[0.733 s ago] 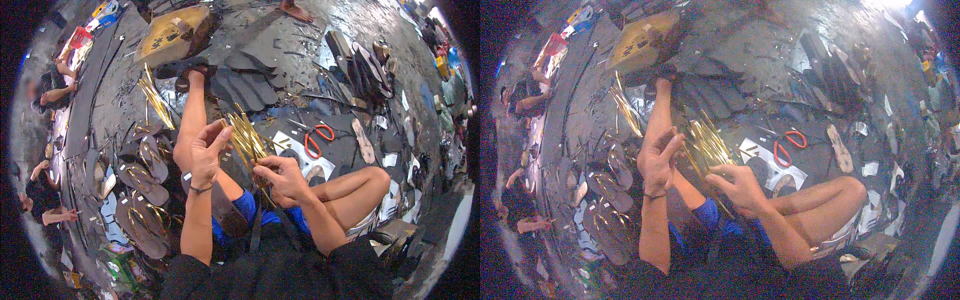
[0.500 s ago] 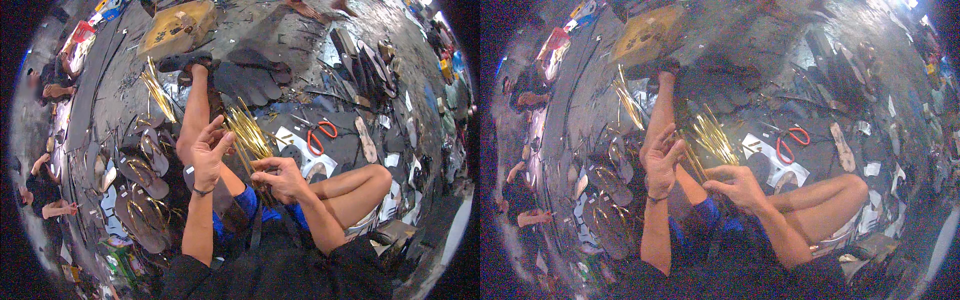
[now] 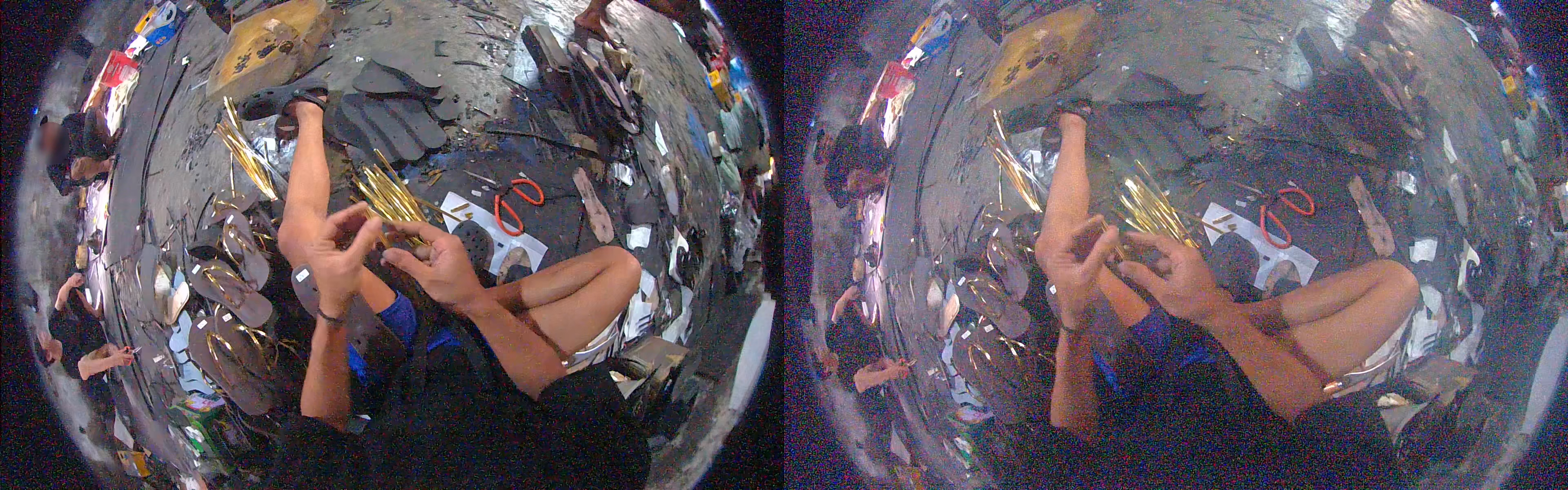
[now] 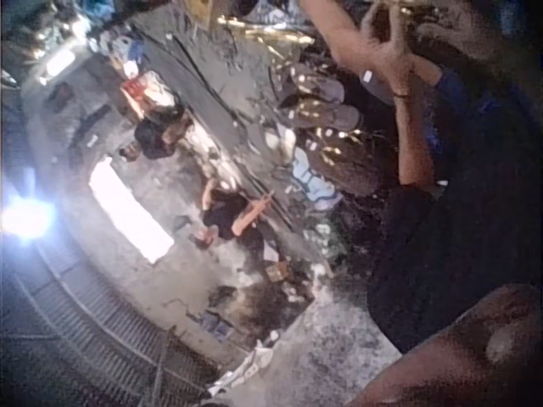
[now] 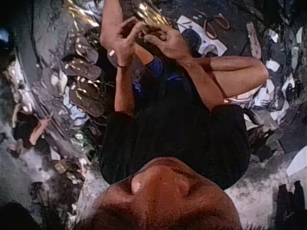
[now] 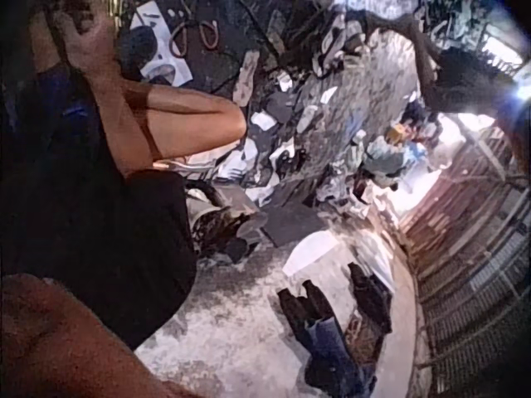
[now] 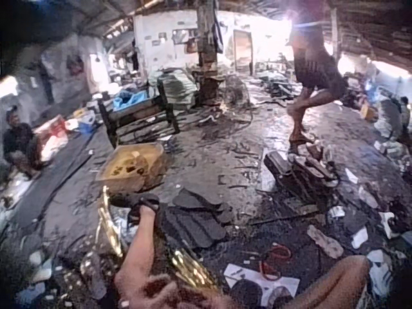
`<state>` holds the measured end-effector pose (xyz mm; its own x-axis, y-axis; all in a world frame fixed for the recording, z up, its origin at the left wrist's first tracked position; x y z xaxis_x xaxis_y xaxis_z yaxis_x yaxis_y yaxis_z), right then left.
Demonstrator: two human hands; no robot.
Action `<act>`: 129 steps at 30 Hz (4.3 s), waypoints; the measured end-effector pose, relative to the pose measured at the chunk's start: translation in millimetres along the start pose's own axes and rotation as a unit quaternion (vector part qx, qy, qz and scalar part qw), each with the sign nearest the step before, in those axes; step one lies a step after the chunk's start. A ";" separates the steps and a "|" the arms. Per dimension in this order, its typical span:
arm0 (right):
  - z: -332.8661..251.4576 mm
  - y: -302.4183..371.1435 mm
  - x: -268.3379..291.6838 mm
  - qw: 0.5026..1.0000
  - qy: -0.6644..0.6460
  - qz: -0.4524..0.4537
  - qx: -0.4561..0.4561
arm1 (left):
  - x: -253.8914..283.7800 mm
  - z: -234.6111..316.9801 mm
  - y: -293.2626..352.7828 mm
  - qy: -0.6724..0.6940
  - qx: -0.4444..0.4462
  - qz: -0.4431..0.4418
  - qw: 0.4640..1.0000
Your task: The person sits on the floor and assembles sandals by attaching gold straps to brown soles. They repeatedly pick up straps, thread them through holes in the soles, and secure them in place. The workspace is cluttered with materials and tools.
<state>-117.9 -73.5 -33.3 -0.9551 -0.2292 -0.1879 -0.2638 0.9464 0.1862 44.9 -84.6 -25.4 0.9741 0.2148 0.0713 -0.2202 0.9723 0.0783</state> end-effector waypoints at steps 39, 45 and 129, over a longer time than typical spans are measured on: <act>11.5 45.0 -40.4 0.951 0.273 -0.142 0.012 | 51.8 3.8 123.6 -0.199 0.046 0.024 0.979; 2.5 49.6 -21.6 0.929 0.350 -0.120 -0.028 | 39.9 8.8 115.1 -0.173 0.016 -0.017 0.985; 11.4 55.6 1.5 0.940 0.324 -0.107 -0.015 | 39.2 -1.4 114.6 -0.128 0.124 -0.079 0.981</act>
<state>-132.5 -18.6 -34.3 -0.7589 -0.5140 0.3999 -0.4542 0.8578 0.2406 57.9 35.4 -15.0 0.9588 0.0013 0.2842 -0.1039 0.9324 0.3463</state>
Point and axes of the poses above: each hand's wrist, its own y-axis away from the middle knuckle, its own x-axis out of the back of the hand, z = x × y, the point moved 4 cm from there along -y, towards the middle knuckle, and after that the axes turned 1 degree about -y, right-handed, at the moved point
